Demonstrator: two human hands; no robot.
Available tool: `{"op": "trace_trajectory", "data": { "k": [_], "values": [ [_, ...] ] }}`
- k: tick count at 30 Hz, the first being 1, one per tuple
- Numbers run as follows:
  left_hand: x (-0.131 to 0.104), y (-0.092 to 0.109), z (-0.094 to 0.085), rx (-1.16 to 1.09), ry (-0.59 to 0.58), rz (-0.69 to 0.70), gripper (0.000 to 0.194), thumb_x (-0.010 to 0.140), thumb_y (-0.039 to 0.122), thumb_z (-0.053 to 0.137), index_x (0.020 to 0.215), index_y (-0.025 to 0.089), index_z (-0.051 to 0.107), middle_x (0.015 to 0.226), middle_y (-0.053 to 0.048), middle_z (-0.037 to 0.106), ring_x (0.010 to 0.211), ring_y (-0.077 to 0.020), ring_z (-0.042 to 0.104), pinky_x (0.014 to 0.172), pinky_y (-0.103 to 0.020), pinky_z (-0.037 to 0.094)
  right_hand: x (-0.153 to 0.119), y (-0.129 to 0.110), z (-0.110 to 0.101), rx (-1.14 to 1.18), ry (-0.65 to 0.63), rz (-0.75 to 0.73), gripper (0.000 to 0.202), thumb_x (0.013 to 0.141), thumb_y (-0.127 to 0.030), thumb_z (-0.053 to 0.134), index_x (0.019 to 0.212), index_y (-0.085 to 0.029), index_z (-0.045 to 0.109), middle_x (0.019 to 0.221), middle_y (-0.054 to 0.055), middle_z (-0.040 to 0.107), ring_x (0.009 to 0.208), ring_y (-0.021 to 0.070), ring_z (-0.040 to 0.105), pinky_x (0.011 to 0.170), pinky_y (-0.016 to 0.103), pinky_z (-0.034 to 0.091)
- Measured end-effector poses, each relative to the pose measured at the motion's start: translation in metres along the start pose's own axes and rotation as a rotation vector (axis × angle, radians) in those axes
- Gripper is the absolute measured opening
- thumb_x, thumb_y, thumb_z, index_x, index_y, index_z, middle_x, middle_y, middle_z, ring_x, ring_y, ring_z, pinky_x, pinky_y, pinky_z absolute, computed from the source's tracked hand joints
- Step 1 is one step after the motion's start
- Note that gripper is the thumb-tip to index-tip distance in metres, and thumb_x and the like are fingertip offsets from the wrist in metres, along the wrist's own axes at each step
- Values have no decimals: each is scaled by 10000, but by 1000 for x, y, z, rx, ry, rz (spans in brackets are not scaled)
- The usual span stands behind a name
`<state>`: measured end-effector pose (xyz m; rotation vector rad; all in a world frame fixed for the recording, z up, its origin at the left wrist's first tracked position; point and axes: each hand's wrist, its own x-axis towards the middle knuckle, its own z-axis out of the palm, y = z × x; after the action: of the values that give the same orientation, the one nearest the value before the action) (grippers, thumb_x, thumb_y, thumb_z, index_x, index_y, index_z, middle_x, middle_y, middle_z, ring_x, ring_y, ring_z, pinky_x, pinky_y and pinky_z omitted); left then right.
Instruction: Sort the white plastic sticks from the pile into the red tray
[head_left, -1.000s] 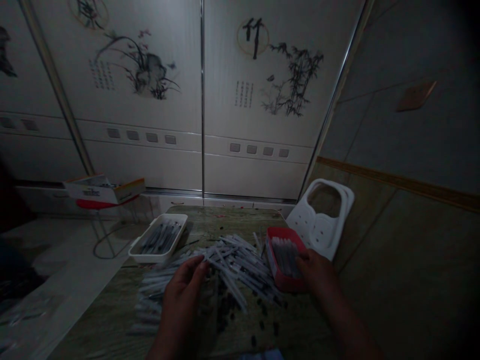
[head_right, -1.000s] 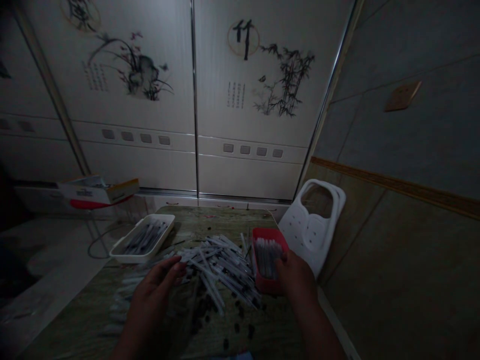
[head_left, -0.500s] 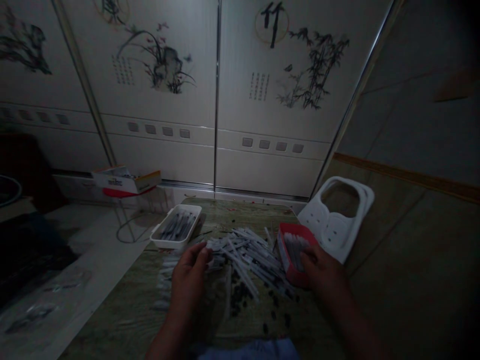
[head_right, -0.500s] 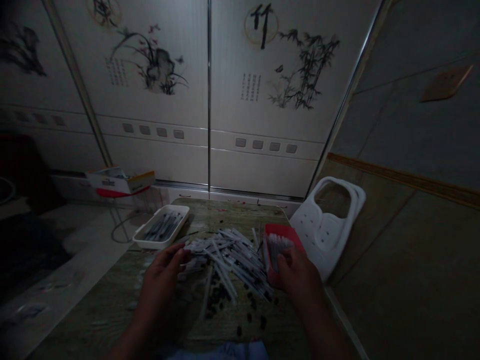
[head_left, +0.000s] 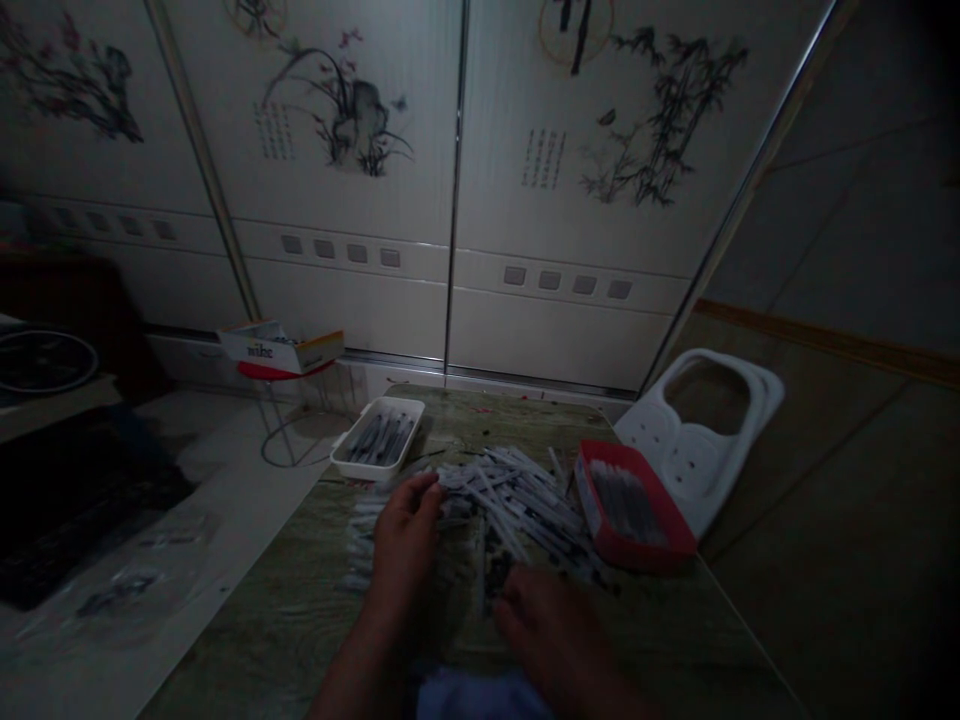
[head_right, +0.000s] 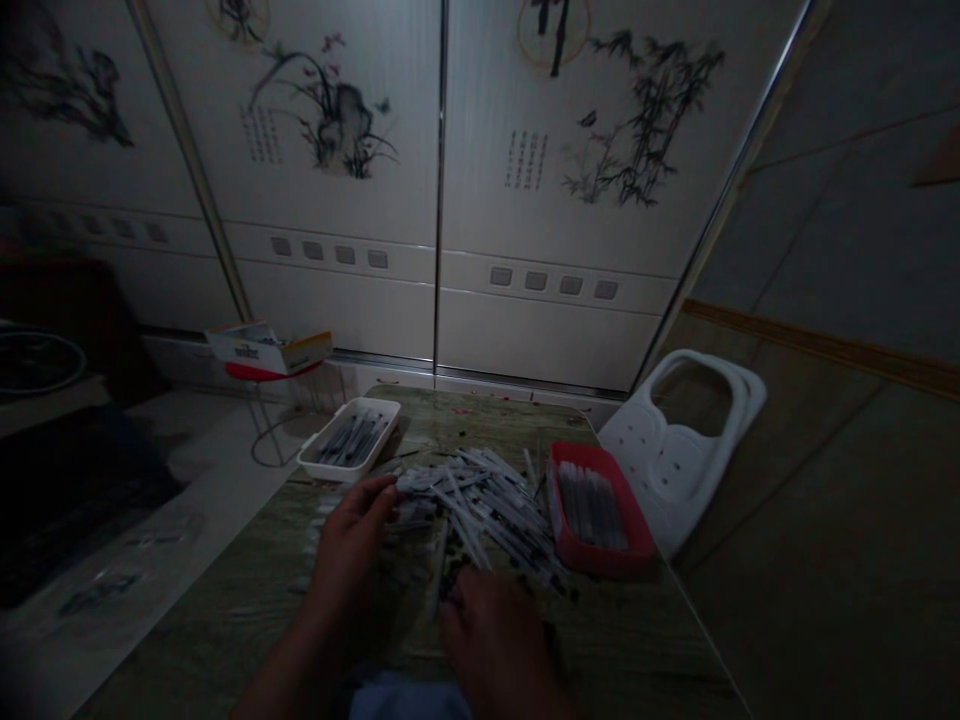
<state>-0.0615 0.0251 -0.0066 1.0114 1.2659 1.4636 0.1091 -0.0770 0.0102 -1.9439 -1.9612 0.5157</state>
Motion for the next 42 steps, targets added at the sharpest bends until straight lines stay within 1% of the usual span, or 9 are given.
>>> {"op": "trace_trajectory", "data": {
  "k": [4,9,23,26,29,31,34,38,42],
  "values": [
    [-1,2,0,-9,-7,-8,490,730,516,748,1065,159,720,914,-76,742,811,-215,667,744,-317,487,-2,-23,12,-156,-56,13,145,884,-343,608,910,-225,688,905,64,759,818,239,710,634,294,366],
    [-3,7,0,3,-19,4,439,740,497,733,1021,160,724,862,-59,732,762,-200,645,707,-312,483,2,-27,21,-224,-44,25,191,892,-347,602,968,-216,718,931,101,782,878,281,738,695,323,437],
    [-5,-8,8,91,-153,6,355,765,445,712,992,171,715,966,-85,738,930,-252,662,790,-327,488,1,-14,10,-141,42,119,221,940,-302,515,821,-227,685,820,58,764,762,209,718,593,284,328],
    [-16,-7,16,79,-297,-57,372,777,475,712,986,168,723,950,-88,738,840,-231,663,709,-303,481,-2,-14,2,-40,99,84,232,971,-297,494,825,-222,658,816,39,743,750,177,691,603,271,326],
    [-28,-5,23,39,-500,-153,346,760,503,731,802,159,713,758,-58,701,680,-186,616,619,-268,441,-4,-14,-1,26,130,45,212,974,-296,494,847,-221,647,818,33,730,748,175,678,615,266,344],
    [-31,-6,26,12,-546,-184,361,740,515,745,704,162,674,648,-31,652,597,-161,569,576,-255,409,-2,-9,0,63,129,10,228,984,-327,483,862,-228,649,828,29,726,750,178,673,627,264,368],
    [-28,-7,25,-7,-481,-178,380,760,540,715,697,171,646,602,-1,610,542,-139,517,540,-243,371,6,13,2,69,160,15,304,1018,-375,405,945,-236,666,902,41,730,808,194,677,683,272,422],
    [-16,-7,17,16,-329,-130,372,808,535,673,705,182,616,577,38,536,526,-112,444,524,-223,333,27,48,0,-105,258,118,367,984,-296,441,1276,-158,615,1249,143,662,1129,262,629,949,325,428],
    [-10,-7,13,19,-262,-124,372,821,528,663,691,185,602,568,41,515,525,-109,423,520,-220,321,45,65,-3,-191,225,158,370,948,-221,478,1272,-111,618,1249,189,641,1163,281,619,963,332,432]
  ]
}}
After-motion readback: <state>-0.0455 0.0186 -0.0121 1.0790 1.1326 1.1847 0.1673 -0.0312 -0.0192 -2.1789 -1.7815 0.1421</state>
